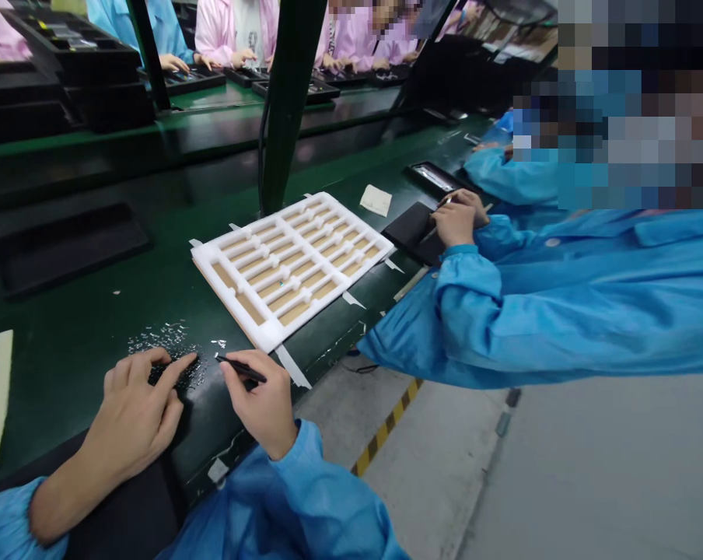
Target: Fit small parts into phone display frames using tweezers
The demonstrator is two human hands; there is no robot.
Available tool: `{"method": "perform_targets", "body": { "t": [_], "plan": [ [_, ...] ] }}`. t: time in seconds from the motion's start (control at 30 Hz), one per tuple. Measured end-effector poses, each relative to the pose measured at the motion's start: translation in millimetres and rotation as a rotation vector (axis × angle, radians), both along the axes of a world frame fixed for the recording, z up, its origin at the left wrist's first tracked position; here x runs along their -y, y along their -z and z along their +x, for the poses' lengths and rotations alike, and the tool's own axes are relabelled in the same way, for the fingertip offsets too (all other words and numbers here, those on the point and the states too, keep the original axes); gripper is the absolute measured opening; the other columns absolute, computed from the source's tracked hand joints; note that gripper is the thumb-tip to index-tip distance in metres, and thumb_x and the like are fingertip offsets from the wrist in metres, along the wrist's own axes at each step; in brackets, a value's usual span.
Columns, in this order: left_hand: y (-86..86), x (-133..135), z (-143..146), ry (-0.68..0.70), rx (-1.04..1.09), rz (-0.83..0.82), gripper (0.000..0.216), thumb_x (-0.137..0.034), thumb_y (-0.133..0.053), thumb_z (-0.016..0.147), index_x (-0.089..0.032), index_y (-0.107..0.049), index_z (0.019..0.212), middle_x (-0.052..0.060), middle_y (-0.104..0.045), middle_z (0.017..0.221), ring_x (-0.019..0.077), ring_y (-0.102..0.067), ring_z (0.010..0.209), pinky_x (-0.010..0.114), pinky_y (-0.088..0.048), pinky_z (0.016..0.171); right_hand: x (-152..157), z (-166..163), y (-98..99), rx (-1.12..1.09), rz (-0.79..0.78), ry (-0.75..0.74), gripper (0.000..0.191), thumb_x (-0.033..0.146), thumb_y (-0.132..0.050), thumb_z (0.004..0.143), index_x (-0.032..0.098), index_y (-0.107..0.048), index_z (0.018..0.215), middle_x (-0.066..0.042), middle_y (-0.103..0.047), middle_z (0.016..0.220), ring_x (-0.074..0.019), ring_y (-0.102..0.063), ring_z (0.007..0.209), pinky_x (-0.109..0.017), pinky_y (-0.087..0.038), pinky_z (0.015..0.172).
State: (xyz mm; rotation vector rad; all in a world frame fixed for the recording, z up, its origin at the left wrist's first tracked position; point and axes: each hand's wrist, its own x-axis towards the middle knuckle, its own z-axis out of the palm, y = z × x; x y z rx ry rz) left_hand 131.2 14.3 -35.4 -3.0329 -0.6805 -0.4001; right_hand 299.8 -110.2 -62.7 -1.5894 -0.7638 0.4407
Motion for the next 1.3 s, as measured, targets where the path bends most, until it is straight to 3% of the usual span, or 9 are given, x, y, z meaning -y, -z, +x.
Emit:
{"method": "perform_targets", "body": {
  "t": [0.4,0.63,0.77,0.97,1.3],
  "plan": [
    [0.6,-0.2,0.0,0.009,0.01,0.012,0.047,-0.016,-0.052,0.095,-0.017,-0.069,0.139,0.018,-0.057,0.124,0.0357,-0.054,0.112,0.049,-0.048,0.088,-2.6,-0.6,-3.8,0.227,0.045,-0.017,0.012,0.021,-0.071,0.099,0.024,-0.082,0.104,-0.007,-0.082,0.102,-0.0219,-0.079,0.096,-0.035,-0.066,0.089],
    [0.5,-0.2,-0.5,0.013,0.002,0.005,0.047,-0.016,-0.051,0.096,-0.016,-0.067,0.14,0.018,-0.056,0.125,0.0357,-0.053,0.113,0.05,-0.047,0.089,-1.1,-1.4,-2.8,0.229,0.058,-0.023,0.014,0.02,-0.07,0.1,0.025,-0.082,0.104,-0.007,-0.081,0.102,-0.0214,-0.079,0.096,-0.034,-0.066,0.089],
    [0.5,-0.2,-0.1,0.017,0.006,0.008,0.048,-0.015,-0.052,0.095,-0.016,-0.068,0.141,0.019,-0.055,0.126,0.0357,-0.052,0.113,0.05,-0.048,0.09,-2.0,0.0,-1.9,0.108,0.053,-0.032,0.011,0.024,-0.073,0.099,0.022,-0.083,0.101,-0.008,-0.081,0.1,-0.0216,-0.079,0.092,-0.034,-0.067,0.085],
    [-0.2,-2.9,4.3,0.024,0.054,0.058,0.045,-0.017,-0.053,0.097,-0.02,-0.071,0.138,0.019,-0.057,0.126,0.0359,-0.052,0.114,0.05,-0.048,0.09,-13.5,3.1,-1.7,-0.274,0.005,-0.082,0.021,0.038,-0.083,0.091,0.018,-0.083,0.096,-0.007,-0.082,0.086,-0.0195,-0.08,0.068,-0.03,-0.07,0.067],
    [-0.5,-4.2,4.9,0.024,0.029,0.037,0.046,-0.017,-0.054,0.097,-0.028,-0.074,0.137,0.018,-0.055,0.126,0.0375,-0.052,0.116,0.051,-0.049,0.089,-25.2,7.7,0.3,-0.39,-0.006,-0.113,0.025,0.052,-0.086,0.084,0.028,-0.082,0.088,0.0,-0.079,0.068,-0.0191,-0.08,0.062,-0.03,-0.069,0.062]
  ]
}}
